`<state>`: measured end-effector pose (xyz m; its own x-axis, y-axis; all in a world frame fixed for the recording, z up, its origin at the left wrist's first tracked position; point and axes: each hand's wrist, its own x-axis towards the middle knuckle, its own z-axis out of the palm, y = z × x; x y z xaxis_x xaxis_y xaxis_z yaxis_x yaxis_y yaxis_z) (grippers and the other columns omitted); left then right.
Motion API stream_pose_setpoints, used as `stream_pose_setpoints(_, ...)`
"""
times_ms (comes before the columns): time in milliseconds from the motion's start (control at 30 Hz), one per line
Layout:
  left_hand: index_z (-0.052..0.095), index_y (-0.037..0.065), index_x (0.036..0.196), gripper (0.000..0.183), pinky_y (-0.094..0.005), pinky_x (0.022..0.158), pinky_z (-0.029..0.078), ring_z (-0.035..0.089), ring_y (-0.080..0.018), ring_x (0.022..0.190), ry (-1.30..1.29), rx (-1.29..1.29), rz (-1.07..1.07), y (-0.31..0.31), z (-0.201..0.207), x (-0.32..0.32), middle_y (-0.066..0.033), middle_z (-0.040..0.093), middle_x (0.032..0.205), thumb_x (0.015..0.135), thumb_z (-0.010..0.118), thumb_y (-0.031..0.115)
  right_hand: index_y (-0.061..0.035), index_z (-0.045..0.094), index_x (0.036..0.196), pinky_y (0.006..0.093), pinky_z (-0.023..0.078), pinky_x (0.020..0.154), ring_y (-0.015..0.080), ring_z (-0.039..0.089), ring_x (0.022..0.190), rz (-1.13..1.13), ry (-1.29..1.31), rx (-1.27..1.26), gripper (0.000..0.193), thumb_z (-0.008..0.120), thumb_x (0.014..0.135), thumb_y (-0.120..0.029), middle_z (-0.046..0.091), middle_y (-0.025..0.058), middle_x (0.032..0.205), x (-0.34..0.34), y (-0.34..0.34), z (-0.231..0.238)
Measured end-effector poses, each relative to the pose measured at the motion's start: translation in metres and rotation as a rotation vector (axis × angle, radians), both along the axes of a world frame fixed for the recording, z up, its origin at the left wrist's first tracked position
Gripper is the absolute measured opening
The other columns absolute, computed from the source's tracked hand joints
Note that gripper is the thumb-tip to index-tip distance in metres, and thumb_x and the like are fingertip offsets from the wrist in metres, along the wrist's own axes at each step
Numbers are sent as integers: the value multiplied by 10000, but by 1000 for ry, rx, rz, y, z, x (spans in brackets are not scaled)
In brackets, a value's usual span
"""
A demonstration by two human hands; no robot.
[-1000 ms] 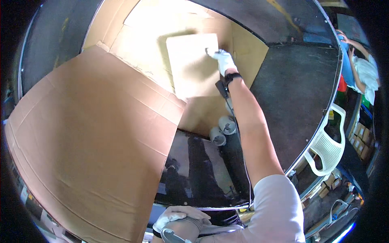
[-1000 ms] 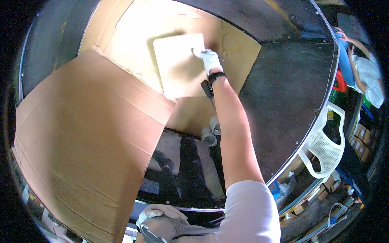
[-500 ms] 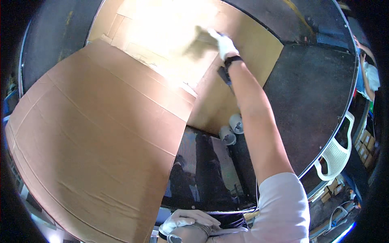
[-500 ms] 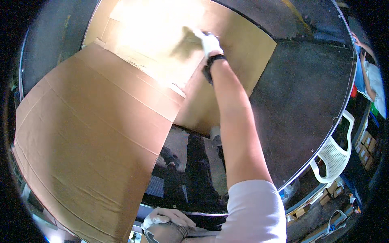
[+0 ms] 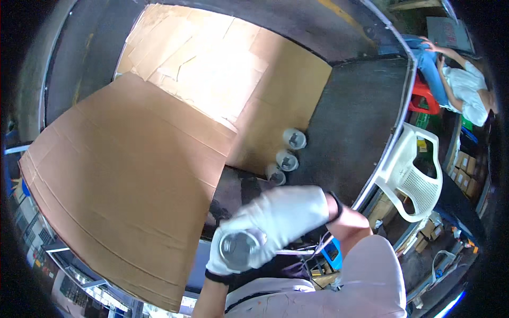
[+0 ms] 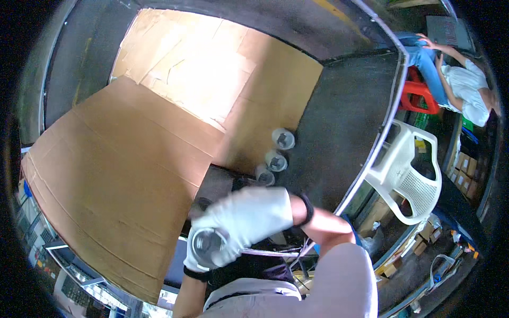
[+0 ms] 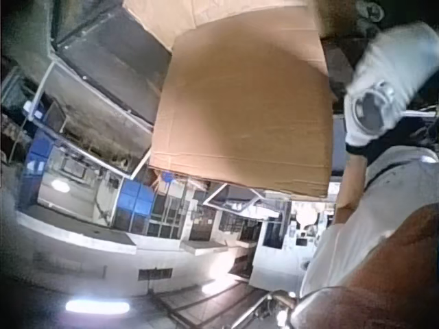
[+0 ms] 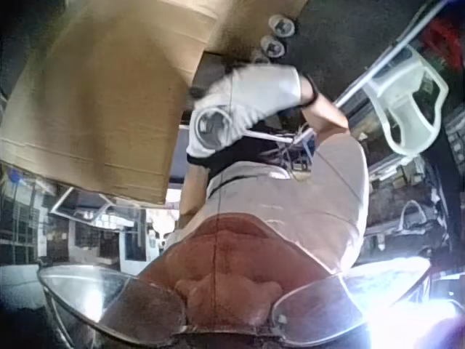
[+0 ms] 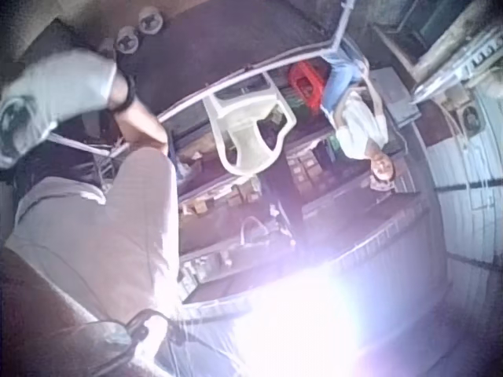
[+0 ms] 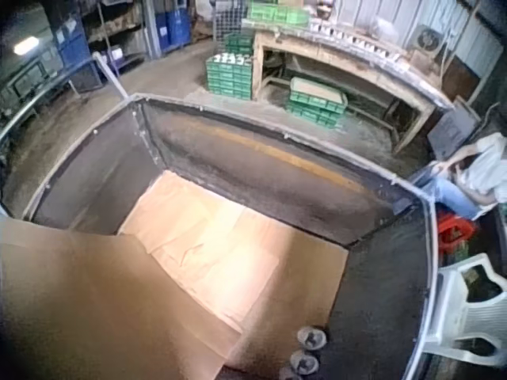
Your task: Inspecting and organizing cylindrical metal pistons in a cart on a fabrication floor.
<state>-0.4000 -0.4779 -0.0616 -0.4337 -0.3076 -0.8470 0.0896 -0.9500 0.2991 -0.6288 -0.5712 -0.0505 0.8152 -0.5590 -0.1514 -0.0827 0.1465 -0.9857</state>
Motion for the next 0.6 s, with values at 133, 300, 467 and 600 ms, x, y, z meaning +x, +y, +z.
stream_pose_setpoints(133,618,31,1139,271,-356,941,491,641,-202,991,68,1,82,8,-24,-20,-68,690,1013,939,585,210,-134,625,1175,378,557,558,283,682,593,-223,680,0,391,653,878,-386,686,102,749,5,93,-20)
stream_pose_setpoints(300,532,-4,1334,403,-384,1104,405,552,-233,1254,40,9,220,18,-32,-27,-130,600,1329,1059,368,241,-67,670,1113,354,550,550,242,696,599,-321,668,355,307,594,900,-275,691,155,756,-7,104,-21)
stream_pose_setpoints(467,363,33,1499,526,-427,1158,345,448,-273,1365,201,41,366,3,-31,-52,-166,461,1472,1045,435,288,22,632,1223,165,453,486,28,598,612,-895,-14,582,383,648,895,-175,702,13,958,-47,141,-81)
stream_pose_setpoints(600,305,45,1533,537,-488,1120,378,457,-322,1359,25,-145,27,6,-17,-36,-188,402,1518,1058,392,280,-5,678,979,279,402,408,104,508,444,-1149,787,473,222,580,885,-181,614,40,643,-84,100,-130)
